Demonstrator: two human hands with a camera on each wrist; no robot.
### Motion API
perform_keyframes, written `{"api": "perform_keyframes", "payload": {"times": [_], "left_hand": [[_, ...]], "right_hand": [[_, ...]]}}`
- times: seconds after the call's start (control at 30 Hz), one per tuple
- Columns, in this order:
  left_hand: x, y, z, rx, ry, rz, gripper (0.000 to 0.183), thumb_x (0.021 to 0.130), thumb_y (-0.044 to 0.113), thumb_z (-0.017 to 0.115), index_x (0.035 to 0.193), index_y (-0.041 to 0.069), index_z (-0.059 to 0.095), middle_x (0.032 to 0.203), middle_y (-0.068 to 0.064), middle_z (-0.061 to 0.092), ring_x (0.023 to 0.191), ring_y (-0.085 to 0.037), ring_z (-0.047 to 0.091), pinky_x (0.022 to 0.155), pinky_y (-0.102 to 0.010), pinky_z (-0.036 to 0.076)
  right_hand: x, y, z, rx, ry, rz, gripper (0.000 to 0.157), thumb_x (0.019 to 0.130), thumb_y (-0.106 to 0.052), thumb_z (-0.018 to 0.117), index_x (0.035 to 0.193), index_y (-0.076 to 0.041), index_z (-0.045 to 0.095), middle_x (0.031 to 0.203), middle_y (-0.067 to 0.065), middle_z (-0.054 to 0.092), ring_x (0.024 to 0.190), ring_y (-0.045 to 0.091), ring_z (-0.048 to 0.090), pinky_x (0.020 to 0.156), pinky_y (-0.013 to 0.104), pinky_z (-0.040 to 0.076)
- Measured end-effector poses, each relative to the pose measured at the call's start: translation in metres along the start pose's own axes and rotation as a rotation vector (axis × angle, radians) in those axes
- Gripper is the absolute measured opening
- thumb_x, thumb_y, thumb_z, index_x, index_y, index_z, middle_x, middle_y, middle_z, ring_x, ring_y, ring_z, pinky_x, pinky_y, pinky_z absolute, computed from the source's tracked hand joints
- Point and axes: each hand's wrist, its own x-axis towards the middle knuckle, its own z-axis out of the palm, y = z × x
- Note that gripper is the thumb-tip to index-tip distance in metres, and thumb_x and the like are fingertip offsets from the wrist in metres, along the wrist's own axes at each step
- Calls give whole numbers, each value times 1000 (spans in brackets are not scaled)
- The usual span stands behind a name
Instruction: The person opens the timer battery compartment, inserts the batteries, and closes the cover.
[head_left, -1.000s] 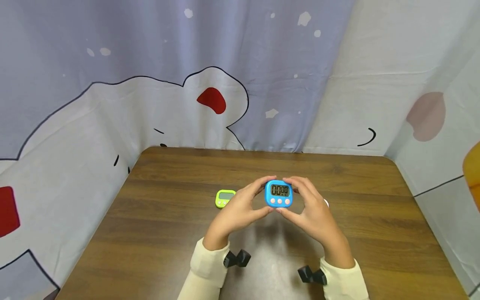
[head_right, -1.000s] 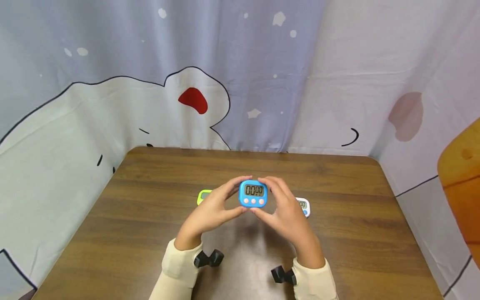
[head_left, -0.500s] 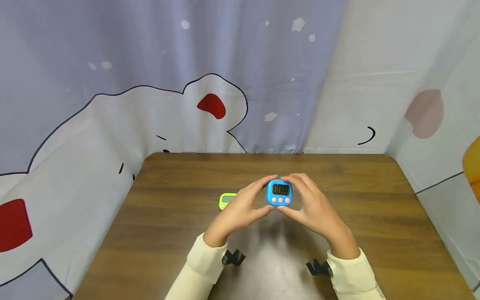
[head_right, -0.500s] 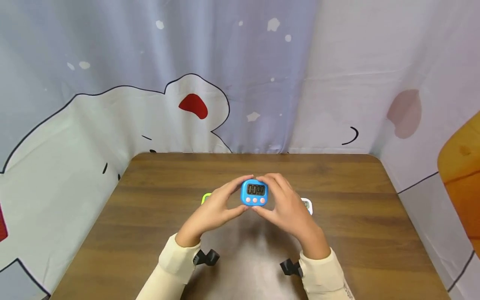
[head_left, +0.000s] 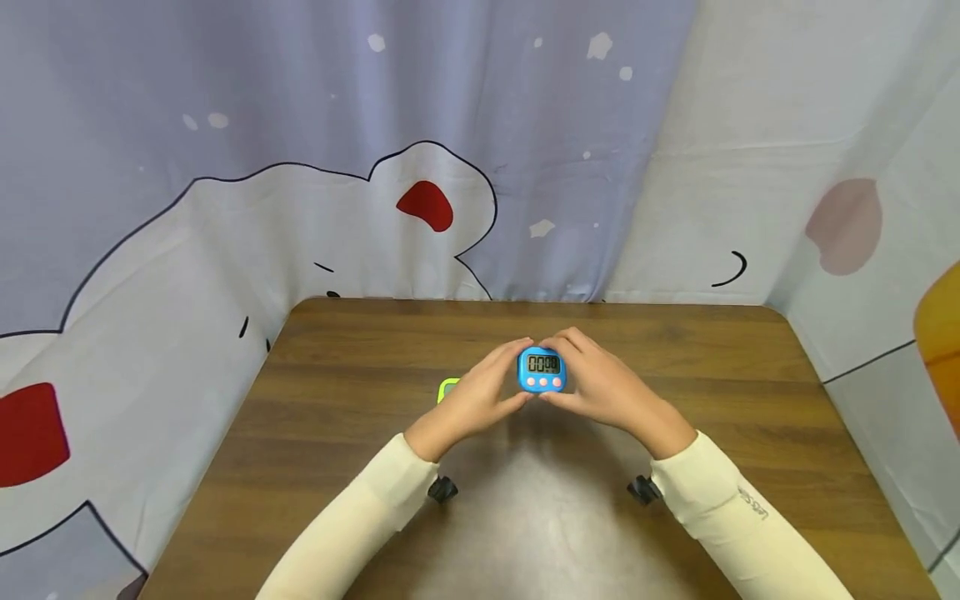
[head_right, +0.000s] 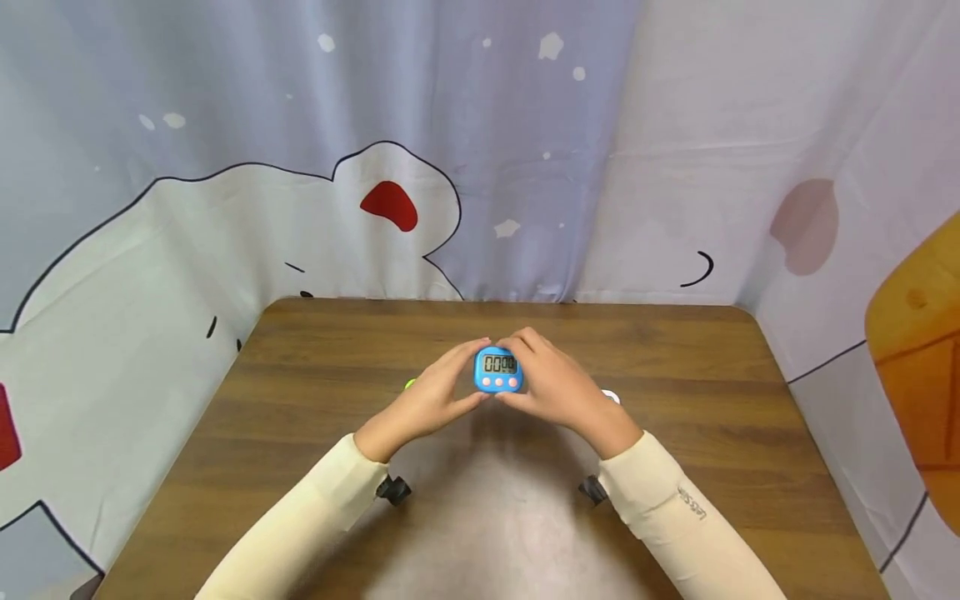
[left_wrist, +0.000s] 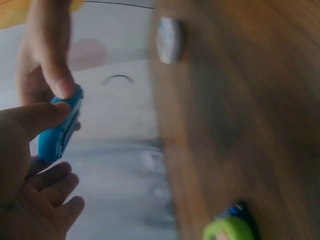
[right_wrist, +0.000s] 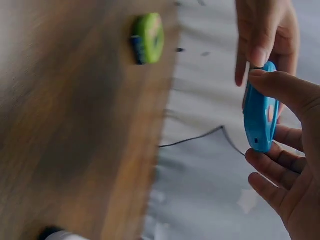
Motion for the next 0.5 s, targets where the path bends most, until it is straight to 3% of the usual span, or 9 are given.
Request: {"api": "perform_keyframes", "payload": {"times": [0.23,0.5], "left_hand": [[-5,-25,2,97,-121,-137,87,85,39,76,152,9,29,154,-8,34,138,-22,38,108,-37,37],[-32,-65,-10,254,-269,-194,99,81,41,78,154,4,22,155,-15,30,141,-28,32,114,-39,28]], "right_hand": [[2,16,17,-25,-86,45,69,76,-40,83,127,-5,56,116,4,52,98,17,55,83,36,52],[-8,30,34,14,-126,141,65,75,-36,84,125,-6,56,116,5,52,102,20,53,85,40,49]]}}
